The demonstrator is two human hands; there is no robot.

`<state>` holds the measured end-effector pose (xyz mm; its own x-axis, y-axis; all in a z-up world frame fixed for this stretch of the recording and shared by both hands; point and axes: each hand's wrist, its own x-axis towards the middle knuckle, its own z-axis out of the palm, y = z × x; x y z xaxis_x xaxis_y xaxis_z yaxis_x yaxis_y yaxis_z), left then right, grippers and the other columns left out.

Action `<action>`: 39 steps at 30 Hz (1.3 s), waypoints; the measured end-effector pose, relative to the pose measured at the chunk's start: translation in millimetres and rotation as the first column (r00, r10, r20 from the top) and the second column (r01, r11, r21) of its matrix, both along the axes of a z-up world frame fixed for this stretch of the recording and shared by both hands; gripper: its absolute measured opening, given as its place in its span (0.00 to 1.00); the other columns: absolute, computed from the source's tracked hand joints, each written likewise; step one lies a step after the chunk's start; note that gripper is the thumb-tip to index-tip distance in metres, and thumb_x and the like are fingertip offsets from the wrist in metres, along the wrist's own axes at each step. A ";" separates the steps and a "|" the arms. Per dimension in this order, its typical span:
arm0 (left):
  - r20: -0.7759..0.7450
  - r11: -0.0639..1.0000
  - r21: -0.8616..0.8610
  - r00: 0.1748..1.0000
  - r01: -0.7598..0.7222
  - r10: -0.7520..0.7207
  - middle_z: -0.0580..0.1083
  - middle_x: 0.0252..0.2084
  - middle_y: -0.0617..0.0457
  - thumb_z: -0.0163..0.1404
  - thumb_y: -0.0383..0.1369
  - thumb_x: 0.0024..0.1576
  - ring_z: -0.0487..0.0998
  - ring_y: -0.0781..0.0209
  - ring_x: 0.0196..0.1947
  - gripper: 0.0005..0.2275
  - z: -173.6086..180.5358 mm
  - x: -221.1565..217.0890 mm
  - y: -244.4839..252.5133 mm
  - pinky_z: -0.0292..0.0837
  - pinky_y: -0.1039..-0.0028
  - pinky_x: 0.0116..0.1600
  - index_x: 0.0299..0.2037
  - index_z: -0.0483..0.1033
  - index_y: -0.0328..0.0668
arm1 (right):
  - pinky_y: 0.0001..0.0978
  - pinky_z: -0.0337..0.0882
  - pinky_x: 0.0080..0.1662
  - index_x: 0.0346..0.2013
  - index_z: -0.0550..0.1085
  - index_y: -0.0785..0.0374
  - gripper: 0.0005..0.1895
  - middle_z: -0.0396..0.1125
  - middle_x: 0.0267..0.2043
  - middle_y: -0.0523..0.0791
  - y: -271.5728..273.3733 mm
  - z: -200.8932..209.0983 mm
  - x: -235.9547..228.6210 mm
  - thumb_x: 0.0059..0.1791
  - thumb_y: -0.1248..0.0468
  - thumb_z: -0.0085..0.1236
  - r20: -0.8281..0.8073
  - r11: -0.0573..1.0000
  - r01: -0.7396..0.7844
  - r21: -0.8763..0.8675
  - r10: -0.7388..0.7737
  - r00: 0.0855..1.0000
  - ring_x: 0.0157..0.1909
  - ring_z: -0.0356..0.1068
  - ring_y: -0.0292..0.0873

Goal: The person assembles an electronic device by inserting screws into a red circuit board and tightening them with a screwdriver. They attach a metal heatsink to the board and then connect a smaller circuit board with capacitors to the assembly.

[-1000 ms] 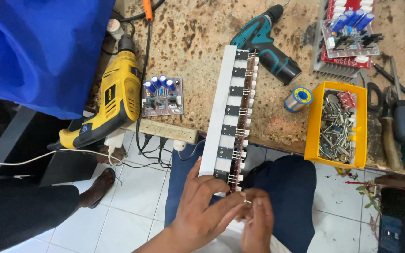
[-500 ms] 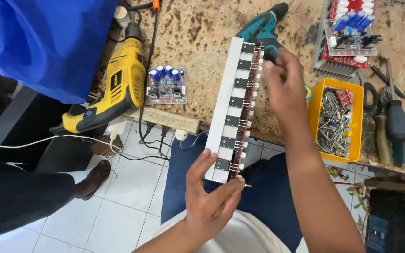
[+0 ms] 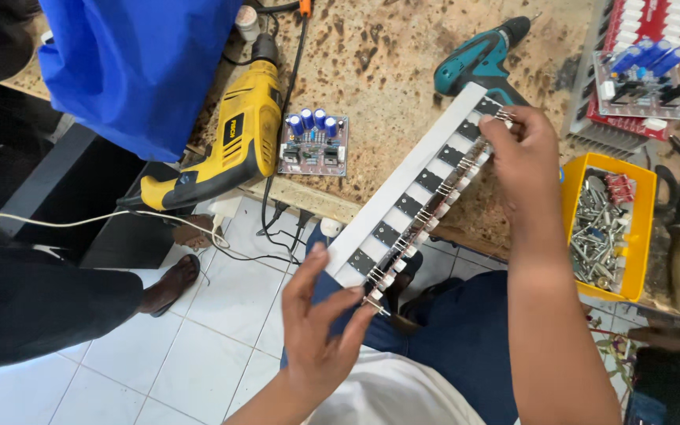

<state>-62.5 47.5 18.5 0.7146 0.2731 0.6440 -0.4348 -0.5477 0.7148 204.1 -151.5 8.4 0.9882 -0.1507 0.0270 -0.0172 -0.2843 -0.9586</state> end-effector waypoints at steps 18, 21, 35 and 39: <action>-0.715 0.566 -0.665 0.635 -0.488 -0.293 0.85 0.28 0.41 0.60 0.29 0.54 0.83 0.59 0.21 0.09 42.2 2.0 -5.1 0.76 0.75 0.23 0.35 0.87 0.26 | 0.31 0.64 0.36 0.46 0.76 0.59 0.14 0.61 0.34 0.38 -1.3 -19.4 -23.7 0.52 0.54 0.64 0.268 0.943 0.296 -0.153 -0.249 0.931 0.34 0.59 0.34; -0.751 0.516 -0.629 0.627 -0.581 -0.208 0.83 0.26 0.29 0.59 0.25 0.54 0.84 0.44 0.22 0.07 38.5 4.3 -1.9 0.76 0.66 0.23 0.30 0.84 0.22 | 0.32 0.72 0.50 0.53 0.75 0.57 0.21 0.74 0.48 0.42 1.8 -21.9 -32.0 0.53 0.47 0.57 0.295 0.937 0.307 -0.164 -0.251 0.922 0.46 0.73 0.39; -0.791 0.689 -0.529 0.582 -0.495 -0.188 0.82 0.32 0.27 0.49 0.25 0.61 0.89 0.30 0.35 0.12 -1.8 -5.9 16.1 0.89 0.49 0.38 0.35 0.79 0.13 | 0.63 0.64 0.46 0.61 0.73 0.70 0.21 0.66 0.51 0.61 -201.5 21.6 -122.2 0.55 0.63 0.64 0.466 0.429 0.463 -0.775 -0.105 0.878 0.53 0.61 0.68; -0.755 0.690 -0.547 0.636 -0.475 -0.160 0.80 0.32 0.27 0.50 0.24 0.60 0.88 0.29 0.36 0.12 -7.1 -8.2 11.7 0.90 0.49 0.36 0.36 0.79 0.13 | 0.63 0.64 0.48 0.66 0.73 0.71 0.28 0.69 0.54 0.61 -235.5 -3.4 -123.6 0.52 0.63 0.64 0.282 0.422 0.307 -0.853 -0.124 0.952 0.51 0.62 0.69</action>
